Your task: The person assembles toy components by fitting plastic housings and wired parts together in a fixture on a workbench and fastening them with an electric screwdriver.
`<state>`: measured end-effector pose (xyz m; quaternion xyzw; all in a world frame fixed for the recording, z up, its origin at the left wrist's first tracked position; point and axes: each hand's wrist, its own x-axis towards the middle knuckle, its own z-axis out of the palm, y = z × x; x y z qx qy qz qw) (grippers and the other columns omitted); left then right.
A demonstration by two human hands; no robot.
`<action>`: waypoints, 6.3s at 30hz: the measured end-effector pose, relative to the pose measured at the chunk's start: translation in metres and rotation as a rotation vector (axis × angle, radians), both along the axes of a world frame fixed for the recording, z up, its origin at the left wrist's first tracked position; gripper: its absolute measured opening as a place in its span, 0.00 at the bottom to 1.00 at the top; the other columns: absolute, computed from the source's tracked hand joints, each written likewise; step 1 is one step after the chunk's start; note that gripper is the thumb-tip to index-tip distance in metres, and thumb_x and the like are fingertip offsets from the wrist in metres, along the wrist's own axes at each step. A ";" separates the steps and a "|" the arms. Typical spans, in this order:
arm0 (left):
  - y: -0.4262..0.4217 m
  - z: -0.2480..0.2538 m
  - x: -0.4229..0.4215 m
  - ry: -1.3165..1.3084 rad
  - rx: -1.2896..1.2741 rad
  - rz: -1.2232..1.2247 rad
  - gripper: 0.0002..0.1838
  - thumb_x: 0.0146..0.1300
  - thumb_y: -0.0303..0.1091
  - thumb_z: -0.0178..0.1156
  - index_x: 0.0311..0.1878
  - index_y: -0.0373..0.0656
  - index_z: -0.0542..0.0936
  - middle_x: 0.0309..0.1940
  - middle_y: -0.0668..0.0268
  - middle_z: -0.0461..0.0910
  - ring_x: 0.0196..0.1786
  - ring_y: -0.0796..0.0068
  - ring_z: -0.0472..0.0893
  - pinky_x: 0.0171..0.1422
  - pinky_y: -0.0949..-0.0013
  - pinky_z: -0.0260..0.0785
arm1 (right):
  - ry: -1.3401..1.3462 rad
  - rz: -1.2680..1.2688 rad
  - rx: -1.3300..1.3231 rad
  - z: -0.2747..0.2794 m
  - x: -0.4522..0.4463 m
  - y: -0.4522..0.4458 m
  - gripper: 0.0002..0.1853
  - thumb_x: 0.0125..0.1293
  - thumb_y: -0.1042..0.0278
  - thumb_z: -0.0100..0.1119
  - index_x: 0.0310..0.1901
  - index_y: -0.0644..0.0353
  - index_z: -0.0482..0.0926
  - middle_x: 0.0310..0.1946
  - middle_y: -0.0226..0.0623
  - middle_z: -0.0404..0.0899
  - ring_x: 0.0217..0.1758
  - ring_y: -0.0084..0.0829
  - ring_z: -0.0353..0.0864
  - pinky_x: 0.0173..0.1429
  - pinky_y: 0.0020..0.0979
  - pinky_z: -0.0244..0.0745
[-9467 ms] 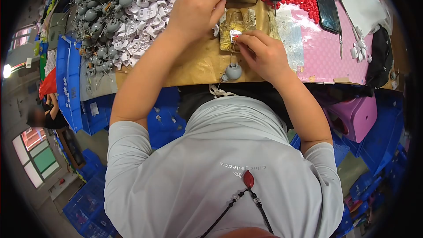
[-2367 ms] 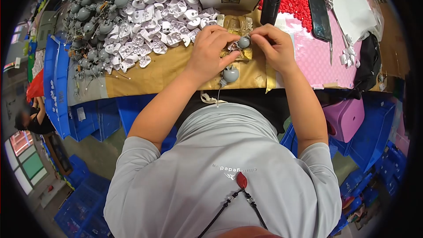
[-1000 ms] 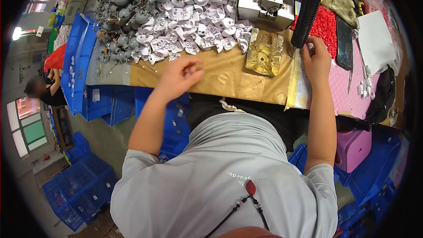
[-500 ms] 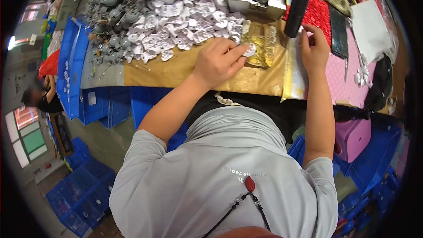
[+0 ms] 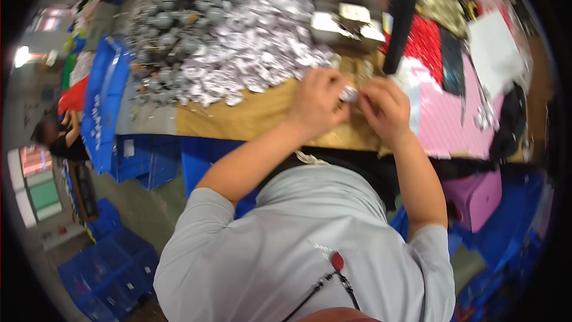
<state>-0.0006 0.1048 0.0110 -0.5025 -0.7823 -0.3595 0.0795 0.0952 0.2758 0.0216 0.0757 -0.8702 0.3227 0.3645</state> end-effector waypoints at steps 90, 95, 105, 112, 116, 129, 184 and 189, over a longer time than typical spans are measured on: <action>-0.053 0.069 0.013 -0.346 0.162 -0.574 0.24 0.58 0.54 0.71 0.42 0.42 0.80 0.30 0.66 0.82 0.31 0.66 0.81 0.54 0.56 0.71 | -0.877 0.799 -1.429 0.091 0.056 -0.028 0.12 0.69 0.76 0.55 0.49 0.76 0.77 0.20 0.27 0.71 0.18 0.14 0.67 0.22 0.19 0.62; -0.061 0.066 0.027 -0.472 0.127 -0.619 0.23 0.60 0.54 0.71 0.41 0.41 0.80 0.29 0.66 0.82 0.29 0.66 0.80 0.47 0.63 0.73 | -0.619 0.313 -0.822 0.075 0.059 -0.042 0.07 0.68 0.81 0.58 0.47 0.70 0.79 0.28 0.31 0.80 0.23 0.16 0.73 0.27 0.18 0.67; -0.064 0.050 0.053 -1.005 0.013 -0.526 0.27 0.67 0.56 0.62 0.47 0.37 0.78 0.32 0.63 0.82 0.36 0.71 0.80 0.42 0.67 0.74 | -0.102 0.046 -0.138 0.051 0.053 -0.051 0.14 0.51 0.88 0.72 0.40 0.66 0.81 0.36 0.44 0.84 0.32 0.31 0.85 0.34 0.25 0.79; -0.054 0.033 0.061 -1.271 0.151 -0.341 0.11 0.69 0.32 0.58 0.49 0.36 0.77 0.40 0.64 0.83 0.43 0.79 0.81 0.48 0.73 0.74 | -0.081 0.032 -0.098 0.042 0.044 -0.046 0.13 0.49 0.84 0.73 0.37 0.65 0.82 0.34 0.43 0.85 0.29 0.34 0.86 0.30 0.28 0.82; -0.050 0.033 0.058 -1.267 0.263 -0.195 0.11 0.69 0.24 0.56 0.53 0.36 0.73 0.42 0.65 0.81 0.43 0.82 0.79 0.49 0.75 0.72 | -0.143 0.107 -0.140 0.047 0.046 -0.050 0.13 0.52 0.87 0.71 0.39 0.67 0.82 0.35 0.46 0.85 0.33 0.33 0.87 0.35 0.26 0.81; -0.046 0.035 0.052 -1.763 0.357 -0.220 0.05 0.69 0.25 0.55 0.46 0.39 0.72 0.26 0.71 0.74 0.29 0.83 0.75 0.39 0.74 0.72 | -0.040 0.113 0.026 0.041 0.044 -0.049 0.14 0.51 0.83 0.74 0.40 0.66 0.84 0.37 0.45 0.87 0.33 0.35 0.87 0.33 0.28 0.82; -0.009 0.011 0.002 -0.337 -0.110 -0.048 0.07 0.61 0.32 0.62 0.42 0.48 0.85 0.29 0.62 0.79 0.33 0.58 0.81 0.36 0.58 0.75 | -0.716 -0.039 -0.857 0.017 0.037 0.022 0.16 0.64 0.79 0.66 0.54 0.65 0.81 0.43 0.29 0.81 0.44 0.16 0.78 0.49 0.20 0.75; -0.009 0.010 0.002 -0.290 -0.120 -0.055 0.07 0.60 0.32 0.62 0.41 0.48 0.84 0.28 0.63 0.79 0.32 0.58 0.81 0.35 0.58 0.75 | -0.625 0.045 -0.795 0.016 0.029 0.027 0.13 0.63 0.80 0.66 0.50 0.63 0.82 0.45 0.31 0.82 0.48 0.22 0.81 0.52 0.26 0.77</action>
